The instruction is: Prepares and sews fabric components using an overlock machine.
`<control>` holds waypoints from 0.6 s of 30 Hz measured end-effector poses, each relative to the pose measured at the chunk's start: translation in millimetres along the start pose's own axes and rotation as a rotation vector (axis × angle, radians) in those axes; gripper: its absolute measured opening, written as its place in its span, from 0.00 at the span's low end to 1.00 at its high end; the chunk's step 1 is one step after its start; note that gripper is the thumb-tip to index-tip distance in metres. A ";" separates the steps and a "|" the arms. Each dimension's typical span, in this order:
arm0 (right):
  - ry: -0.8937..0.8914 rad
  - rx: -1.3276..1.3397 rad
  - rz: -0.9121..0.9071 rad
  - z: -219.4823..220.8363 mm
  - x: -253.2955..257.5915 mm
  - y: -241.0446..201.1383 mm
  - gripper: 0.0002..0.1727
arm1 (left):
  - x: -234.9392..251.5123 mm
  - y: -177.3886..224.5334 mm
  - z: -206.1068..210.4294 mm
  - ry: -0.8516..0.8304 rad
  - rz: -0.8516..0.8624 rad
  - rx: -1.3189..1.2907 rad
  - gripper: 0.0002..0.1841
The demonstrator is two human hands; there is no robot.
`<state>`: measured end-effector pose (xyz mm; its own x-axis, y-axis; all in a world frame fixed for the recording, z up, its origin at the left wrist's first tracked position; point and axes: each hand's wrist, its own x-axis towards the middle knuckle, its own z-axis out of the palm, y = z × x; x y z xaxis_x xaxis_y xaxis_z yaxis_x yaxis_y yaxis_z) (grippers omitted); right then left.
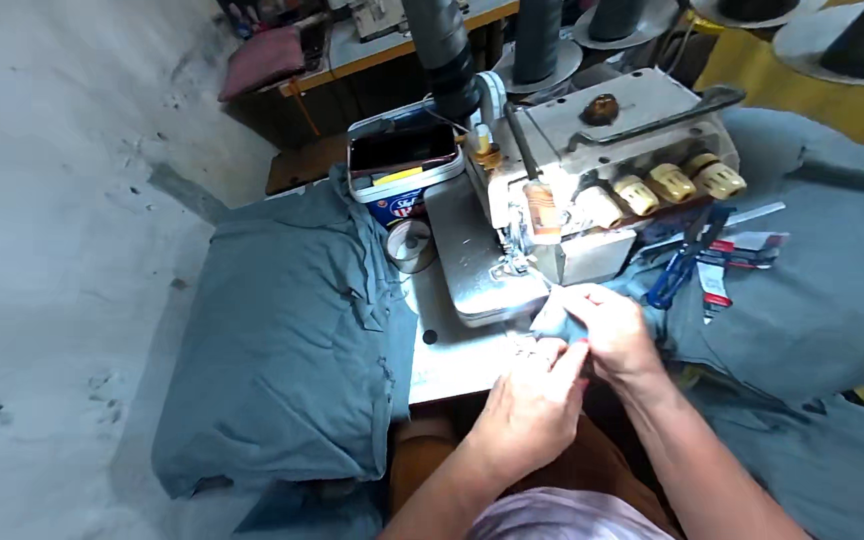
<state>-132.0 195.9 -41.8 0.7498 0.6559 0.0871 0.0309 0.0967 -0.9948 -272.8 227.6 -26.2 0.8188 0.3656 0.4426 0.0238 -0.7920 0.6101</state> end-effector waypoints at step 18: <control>-0.628 -0.656 -0.458 184.2 -65.2 -9.8 0.30 | -35.2 -176.9 -185.8 -0.089 -0.845 0.730 0.33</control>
<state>-303.0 290.1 -28.2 0.0978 0.9519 0.2905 0.7261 0.1314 -0.6749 -412.3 445.7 -27.6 0.4177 0.9086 0.0020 0.8985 -0.4134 0.1478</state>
